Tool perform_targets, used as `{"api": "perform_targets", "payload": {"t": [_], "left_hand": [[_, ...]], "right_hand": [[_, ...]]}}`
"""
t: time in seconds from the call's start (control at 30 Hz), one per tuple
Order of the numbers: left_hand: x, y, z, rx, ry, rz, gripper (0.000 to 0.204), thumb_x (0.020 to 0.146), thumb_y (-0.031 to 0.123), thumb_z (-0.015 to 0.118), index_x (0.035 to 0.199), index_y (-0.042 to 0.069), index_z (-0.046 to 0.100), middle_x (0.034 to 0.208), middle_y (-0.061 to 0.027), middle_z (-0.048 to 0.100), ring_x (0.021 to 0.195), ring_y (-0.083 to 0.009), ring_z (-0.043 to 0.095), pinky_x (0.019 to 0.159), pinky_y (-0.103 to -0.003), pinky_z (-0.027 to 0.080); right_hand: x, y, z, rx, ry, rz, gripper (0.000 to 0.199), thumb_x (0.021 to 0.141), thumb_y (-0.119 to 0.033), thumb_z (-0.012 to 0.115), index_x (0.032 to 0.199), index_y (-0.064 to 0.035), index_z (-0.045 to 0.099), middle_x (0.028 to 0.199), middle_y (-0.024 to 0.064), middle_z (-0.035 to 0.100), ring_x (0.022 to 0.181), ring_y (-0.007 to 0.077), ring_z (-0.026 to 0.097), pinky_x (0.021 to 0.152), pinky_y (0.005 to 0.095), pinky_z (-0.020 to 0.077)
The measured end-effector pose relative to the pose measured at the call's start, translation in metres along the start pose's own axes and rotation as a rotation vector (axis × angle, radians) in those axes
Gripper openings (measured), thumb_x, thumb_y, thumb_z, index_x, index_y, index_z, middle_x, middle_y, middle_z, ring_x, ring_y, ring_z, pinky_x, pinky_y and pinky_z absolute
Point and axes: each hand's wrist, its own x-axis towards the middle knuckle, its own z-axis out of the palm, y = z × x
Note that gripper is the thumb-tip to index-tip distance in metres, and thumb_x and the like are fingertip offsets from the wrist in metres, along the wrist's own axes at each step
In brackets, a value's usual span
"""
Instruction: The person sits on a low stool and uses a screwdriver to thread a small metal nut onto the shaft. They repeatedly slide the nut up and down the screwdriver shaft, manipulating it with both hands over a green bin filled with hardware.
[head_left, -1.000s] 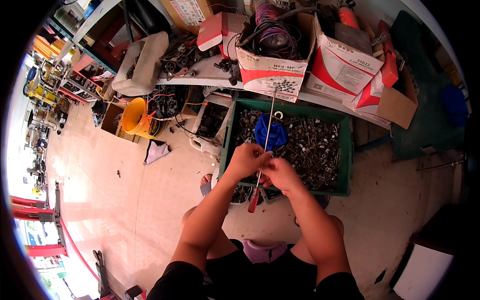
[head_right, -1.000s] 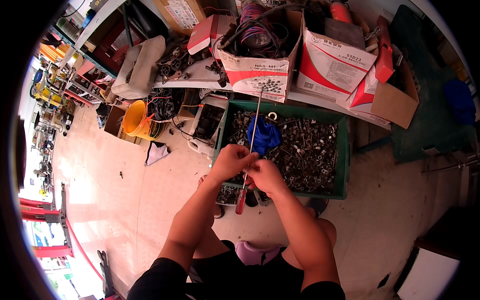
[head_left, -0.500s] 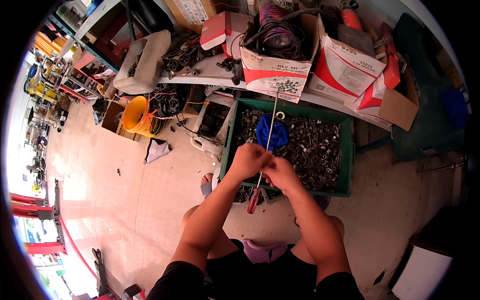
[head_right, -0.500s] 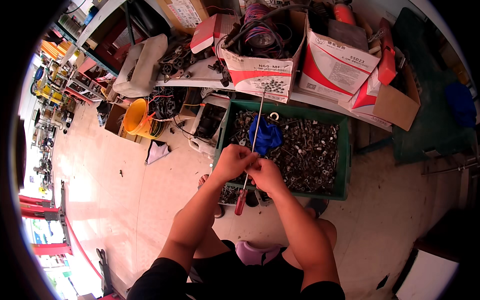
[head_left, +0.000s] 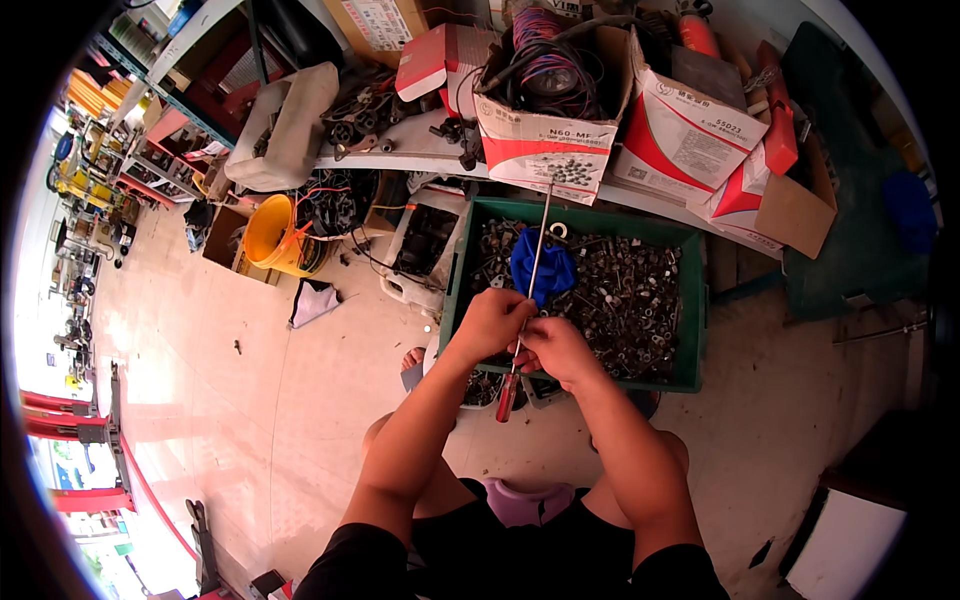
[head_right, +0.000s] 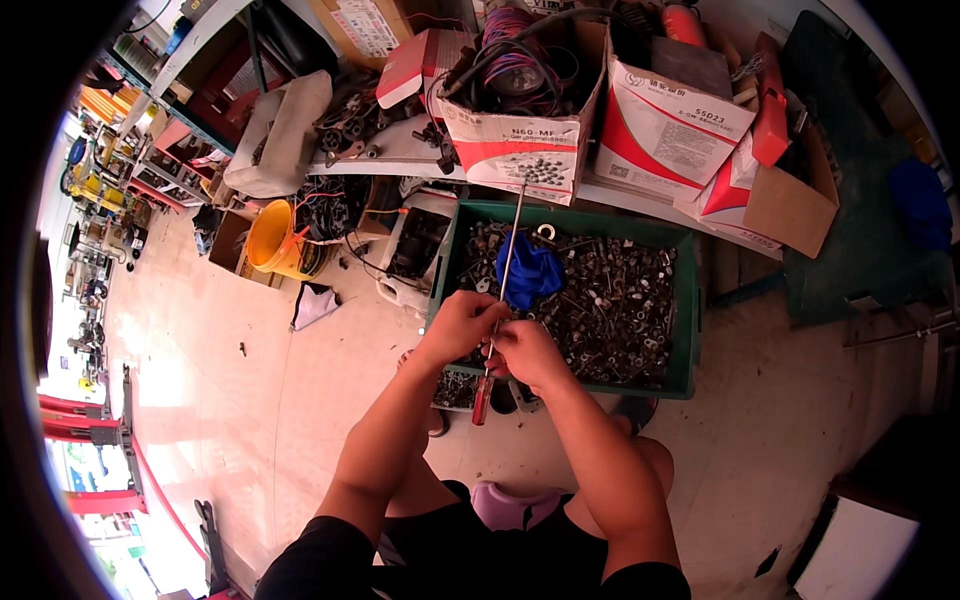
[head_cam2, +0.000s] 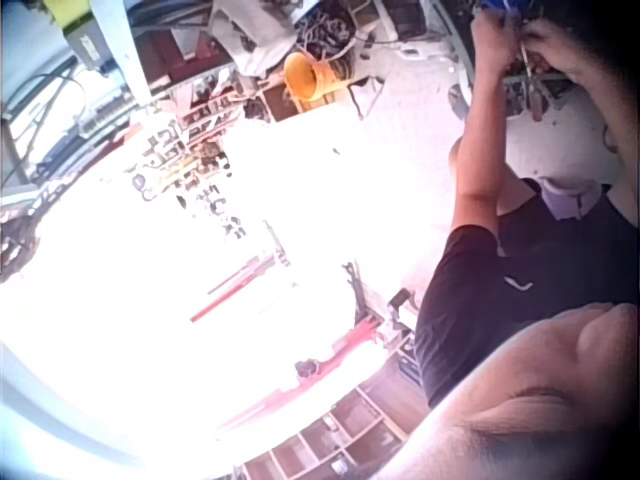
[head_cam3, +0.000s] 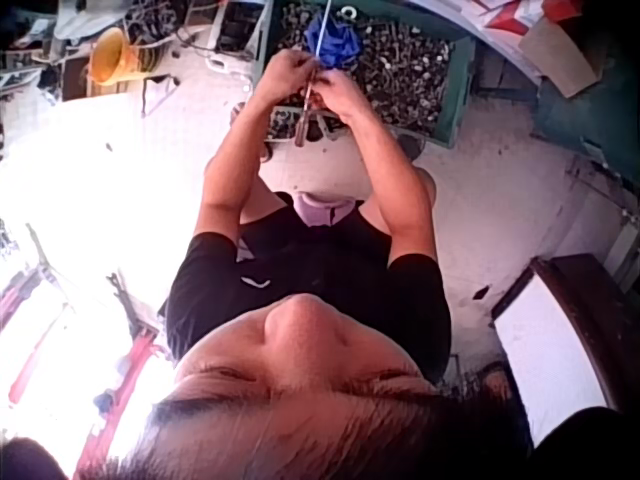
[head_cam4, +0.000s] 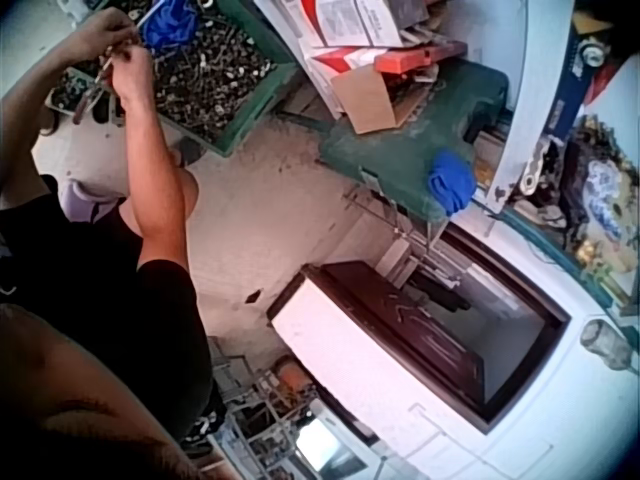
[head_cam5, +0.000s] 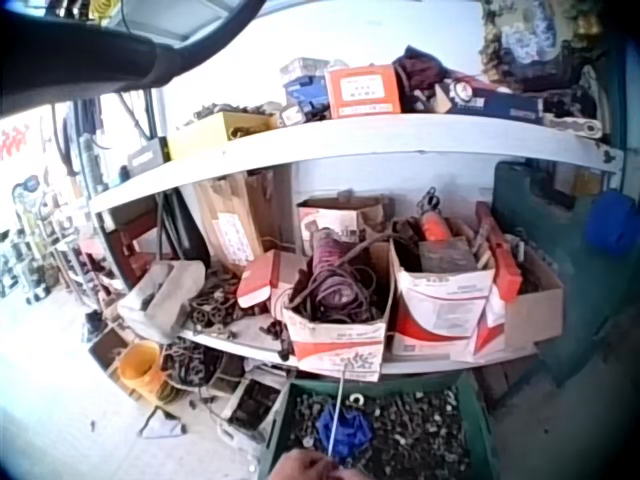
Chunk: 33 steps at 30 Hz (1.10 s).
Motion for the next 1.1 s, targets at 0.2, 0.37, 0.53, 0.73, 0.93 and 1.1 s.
{"api": "perform_targets", "payload": {"t": [0.2,0.37,0.53,0.73,0.93,1.1], "left_hand": [[0.002,0.000,0.000,0.152,0.147,0.079,0.026,0.082,0.026,0.077,0.076,0.001,0.073,0.054,-0.0038,0.058,0.050,-0.0094,0.051,0.048,-0.029,0.040],[0.002,0.000,-0.001,0.130,0.164,0.071,0.026,0.079,0.025,0.081,0.073,0.002,0.072,0.054,-0.0009,0.057,0.049,-0.0079,0.048,0.047,-0.028,0.038],[0.003,-0.004,-0.003,0.036,0.122,0.002,0.024,0.081,0.020,0.079,0.073,-0.001,0.070,0.056,-0.0001,0.059,0.050,-0.0060,0.050,0.047,-0.026,0.038],[0.002,-0.001,-0.002,-0.107,0.021,-0.029,0.024,0.091,0.018,0.071,0.080,-0.003,0.070,0.057,-0.0018,0.061,0.052,-0.0070,0.057,0.047,-0.025,0.043],[0.004,-0.011,0.000,-0.201,-0.031,-0.022,0.025,0.092,0.018,0.066,0.080,-0.004,0.071,0.057,-0.0076,0.065,0.047,-0.0132,0.063,0.048,-0.027,0.048],[0.003,-0.003,0.001,-0.031,-0.002,0.020,0.026,0.091,0.021,0.070,0.081,-0.003,0.072,0.058,-0.0065,0.065,0.051,-0.0105,0.061,0.048,-0.027,0.046]], "right_hand": [[-0.001,0.000,0.005,-0.031,0.093,-0.013,0.019,0.098,-0.017,0.064,0.093,0.0011,0.064,0.081,0.0043,0.067,0.065,0.0118,0.065,0.054,0.0272,0.0546],[-0.007,-0.008,0.010,-0.081,0.161,0.010,0.023,0.093,-0.020,0.072,0.087,-0.0003,0.062,0.078,0.0037,0.066,0.064,0.0109,0.065,0.052,0.0268,0.0534],[-0.008,-0.010,0.011,-0.120,0.159,0.013,0.024,0.094,-0.023,0.071,0.088,-0.0013,0.062,0.081,0.0038,0.066,0.064,0.0111,0.064,0.051,0.0260,0.0521],[-0.003,-0.006,0.003,0.005,0.042,0.002,0.025,0.100,-0.024,0.059,0.102,-0.0001,0.067,0.089,0.0034,0.067,0.064,0.0120,0.064,0.052,0.0248,0.0510],[-0.005,-0.010,0.003,0.013,-0.006,0.018,0.023,0.103,-0.019,0.054,0.102,0.0000,0.066,0.089,0.0051,0.068,0.068,0.0124,0.064,0.058,0.0252,0.0528],[-0.002,-0.002,0.001,0.047,0.033,0.032,0.022,0.102,-0.018,0.055,0.099,0.0014,0.066,0.088,0.0063,0.068,0.070,0.0141,0.066,0.059,0.0274,0.0556]]}}
